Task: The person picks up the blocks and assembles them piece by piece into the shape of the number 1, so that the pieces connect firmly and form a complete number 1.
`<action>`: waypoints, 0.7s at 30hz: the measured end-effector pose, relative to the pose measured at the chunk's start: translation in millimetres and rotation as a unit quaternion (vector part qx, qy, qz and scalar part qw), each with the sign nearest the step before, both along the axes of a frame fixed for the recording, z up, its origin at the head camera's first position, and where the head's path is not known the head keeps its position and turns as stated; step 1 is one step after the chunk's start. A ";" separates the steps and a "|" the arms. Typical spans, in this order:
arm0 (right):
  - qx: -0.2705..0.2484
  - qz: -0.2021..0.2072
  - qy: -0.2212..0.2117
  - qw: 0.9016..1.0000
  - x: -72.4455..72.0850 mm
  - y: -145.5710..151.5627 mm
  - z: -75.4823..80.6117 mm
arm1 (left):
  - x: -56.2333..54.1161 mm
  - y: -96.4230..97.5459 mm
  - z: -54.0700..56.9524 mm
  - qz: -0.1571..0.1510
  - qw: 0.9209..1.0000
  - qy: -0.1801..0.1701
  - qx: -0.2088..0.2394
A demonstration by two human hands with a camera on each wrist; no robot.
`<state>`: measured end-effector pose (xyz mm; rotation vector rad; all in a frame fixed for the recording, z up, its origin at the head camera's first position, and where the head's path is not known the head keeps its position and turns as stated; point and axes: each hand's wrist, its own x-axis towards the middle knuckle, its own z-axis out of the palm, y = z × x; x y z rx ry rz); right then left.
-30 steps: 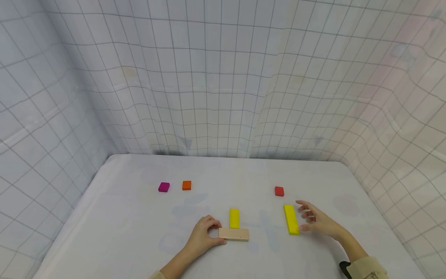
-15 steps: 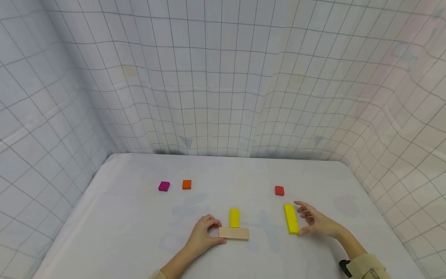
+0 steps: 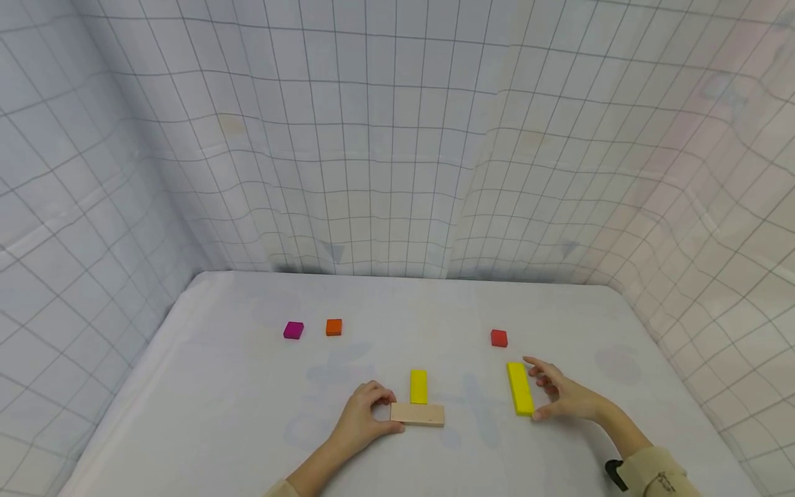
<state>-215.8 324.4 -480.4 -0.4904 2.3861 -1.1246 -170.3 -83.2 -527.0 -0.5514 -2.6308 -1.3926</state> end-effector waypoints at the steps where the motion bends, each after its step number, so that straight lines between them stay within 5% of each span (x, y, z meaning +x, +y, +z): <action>1: 0.004 0.001 0.001 1.000 0.0 -0.3 0.1 | -0.1 0.1 0.0 -0.001 1.000 0.003 0.001; 21: 0.022 0.005 0.014 1.000 -0.8 -2.0 -5.6 | -0.6 0.2 1.0 0.001 1.000 -0.003 -0.002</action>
